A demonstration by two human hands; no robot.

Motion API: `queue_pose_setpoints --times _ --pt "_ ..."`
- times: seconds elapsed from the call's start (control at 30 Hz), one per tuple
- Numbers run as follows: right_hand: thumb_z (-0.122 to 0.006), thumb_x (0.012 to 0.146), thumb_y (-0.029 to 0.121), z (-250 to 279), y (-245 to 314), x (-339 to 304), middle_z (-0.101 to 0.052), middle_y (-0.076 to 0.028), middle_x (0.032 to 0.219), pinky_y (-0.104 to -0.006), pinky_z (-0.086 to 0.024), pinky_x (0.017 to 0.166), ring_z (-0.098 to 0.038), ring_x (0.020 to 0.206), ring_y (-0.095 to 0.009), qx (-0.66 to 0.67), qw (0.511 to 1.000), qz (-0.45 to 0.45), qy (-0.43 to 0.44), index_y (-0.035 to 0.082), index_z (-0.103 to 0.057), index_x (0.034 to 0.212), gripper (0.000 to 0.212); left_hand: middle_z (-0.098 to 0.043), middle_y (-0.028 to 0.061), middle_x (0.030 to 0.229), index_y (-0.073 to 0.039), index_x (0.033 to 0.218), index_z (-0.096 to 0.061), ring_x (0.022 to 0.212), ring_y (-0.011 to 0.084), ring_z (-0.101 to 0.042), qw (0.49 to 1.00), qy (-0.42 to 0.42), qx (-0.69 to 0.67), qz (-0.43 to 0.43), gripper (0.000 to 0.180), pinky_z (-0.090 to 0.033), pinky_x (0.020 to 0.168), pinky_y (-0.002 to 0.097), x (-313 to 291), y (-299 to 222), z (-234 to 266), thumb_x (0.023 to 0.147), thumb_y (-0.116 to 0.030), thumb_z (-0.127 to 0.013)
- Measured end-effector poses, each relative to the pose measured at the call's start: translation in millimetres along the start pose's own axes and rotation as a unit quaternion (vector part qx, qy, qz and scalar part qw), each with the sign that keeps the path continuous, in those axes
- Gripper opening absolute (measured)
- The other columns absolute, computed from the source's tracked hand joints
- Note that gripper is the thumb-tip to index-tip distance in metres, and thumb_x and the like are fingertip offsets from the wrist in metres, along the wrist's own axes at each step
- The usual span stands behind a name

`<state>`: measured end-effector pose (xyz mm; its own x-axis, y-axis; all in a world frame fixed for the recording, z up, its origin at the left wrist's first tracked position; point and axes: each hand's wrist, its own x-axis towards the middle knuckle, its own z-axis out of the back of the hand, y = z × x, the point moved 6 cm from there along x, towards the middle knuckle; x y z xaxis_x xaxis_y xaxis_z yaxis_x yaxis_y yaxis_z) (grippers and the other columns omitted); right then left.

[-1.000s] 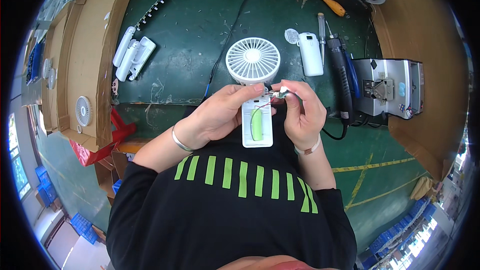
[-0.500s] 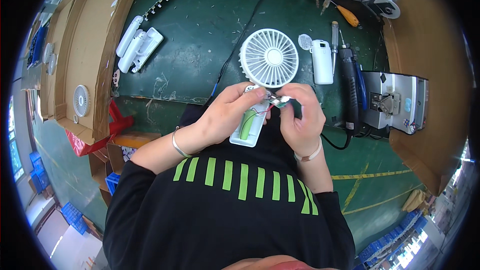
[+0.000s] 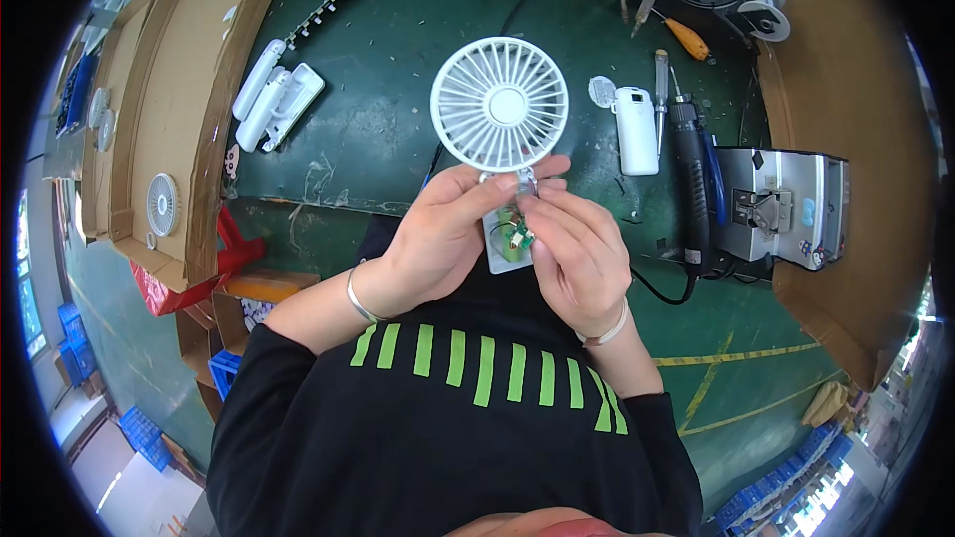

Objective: The person assembles a portable handheld fan by installing the circuit board and battery into the plastic housing, then securing the casing with screws using a screwdriver.

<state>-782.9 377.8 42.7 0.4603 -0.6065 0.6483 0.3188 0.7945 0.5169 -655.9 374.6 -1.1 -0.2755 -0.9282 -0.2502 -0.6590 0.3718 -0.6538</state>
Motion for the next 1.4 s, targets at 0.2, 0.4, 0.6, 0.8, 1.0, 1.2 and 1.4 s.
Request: queue_pose_setpoints --times 0.2,0.4,0.6,0.8,1.0,1.2,1.4 --pt "-0.067 0.074 -0.005 5 1 -4 -0.070 -0.012 0.103 -0.0357 -0.052 0.078 -0.066 0.096 -0.029 0.005 0.999 -0.043 -0.004 0.000 -0.065 0.106 0.032 -0.043 0.0211 0.143 0.005 0.135 -0.044 0.131 0.0270 -0.045 0.998 0.029 -0.040 0.036 0.047 -0.035 0.111 0.0404 -3 9 -2 0.101 -0.028 -0.046" --pt "-0.067 0.070 -0.007 -2 13 -14 -0.070 -0.015 0.104 -0.0352 -0.053 0.075 -0.066 0.097 -0.030 0.006 1.000 -0.006 -0.026 -0.002 -0.065 0.105 0.035 -0.042 0.0221 0.144 0.006 0.134 -0.043 0.133 0.0300 -0.043 0.999 0.021 -0.037 0.008 0.047 -0.035 0.111 0.0419 -7 8 -7 0.101 -0.028 -0.044" --pt "-0.065 0.067 -0.014 -2 11 -5 -0.070 -0.014 0.099 -0.0346 -0.055 0.075 -0.066 0.087 -0.030 0.063 0.996 -0.063 0.009 -0.004 -0.064 0.106 0.040 -0.044 0.0219 0.142 0.007 0.134 -0.042 0.131 0.0301 -0.045 0.998 0.021 -0.056 0.024 0.046 -0.037 0.109 0.0414 -13 8 -7 0.101 -0.026 -0.044" --pt "-0.063 0.077 -0.014 9 -6 14 -0.064 -0.011 0.088 -0.0283 -0.052 0.063 -0.065 0.075 -0.018 0.123 0.970 -0.204 0.039 0.000 -0.069 0.102 0.029 -0.060 0.0129 0.119 0.004 0.127 -0.049 0.111 0.0190 -0.059 0.989 -0.010 -0.111 0.101 0.038 -0.045 0.099 0.0377 -20 17 1 0.102 -0.025 -0.042" --pt "-0.065 0.078 -0.011 0 -18 13 -0.063 -0.011 0.084 -0.0253 -0.052 0.054 -0.064 0.068 -0.015 0.172 0.949 -0.253 0.073 0.000 -0.069 0.101 0.026 -0.062 0.0113 0.113 0.003 0.121 -0.053 0.106 0.0205 -0.062 0.983 -0.007 -0.125 0.138 0.034 -0.049 0.096 0.0383 -23 16 1 0.101 -0.024 -0.044" --pt "-0.064 0.078 -0.012 3 -10 16 -0.062 -0.011 0.086 -0.0262 -0.053 0.056 -0.064 0.069 -0.018 0.133 0.973 -0.175 0.069 0.001 -0.069 0.099 0.025 -0.062 0.0115 0.115 0.003 0.120 -0.053 0.106 0.0202 -0.062 0.975 -0.011 -0.164 0.148 0.033 -0.048 0.096 0.0385 -26 19 3 0.102 -0.022 -0.042" --pt "-0.065 0.069 -0.012 -2 -8 11 -0.059 -0.010 0.085 -0.0296 -0.052 0.059 -0.061 0.073 -0.022 0.079 0.984 -0.135 0.080 0.001 -0.070 0.095 0.030 -0.062 0.0100 0.114 0.002 0.120 -0.053 0.106 0.0197 -0.061 0.966 -0.005 -0.194 0.168 0.033 -0.048 0.097 0.0380 -26 15 1 0.103 -0.022 -0.037"
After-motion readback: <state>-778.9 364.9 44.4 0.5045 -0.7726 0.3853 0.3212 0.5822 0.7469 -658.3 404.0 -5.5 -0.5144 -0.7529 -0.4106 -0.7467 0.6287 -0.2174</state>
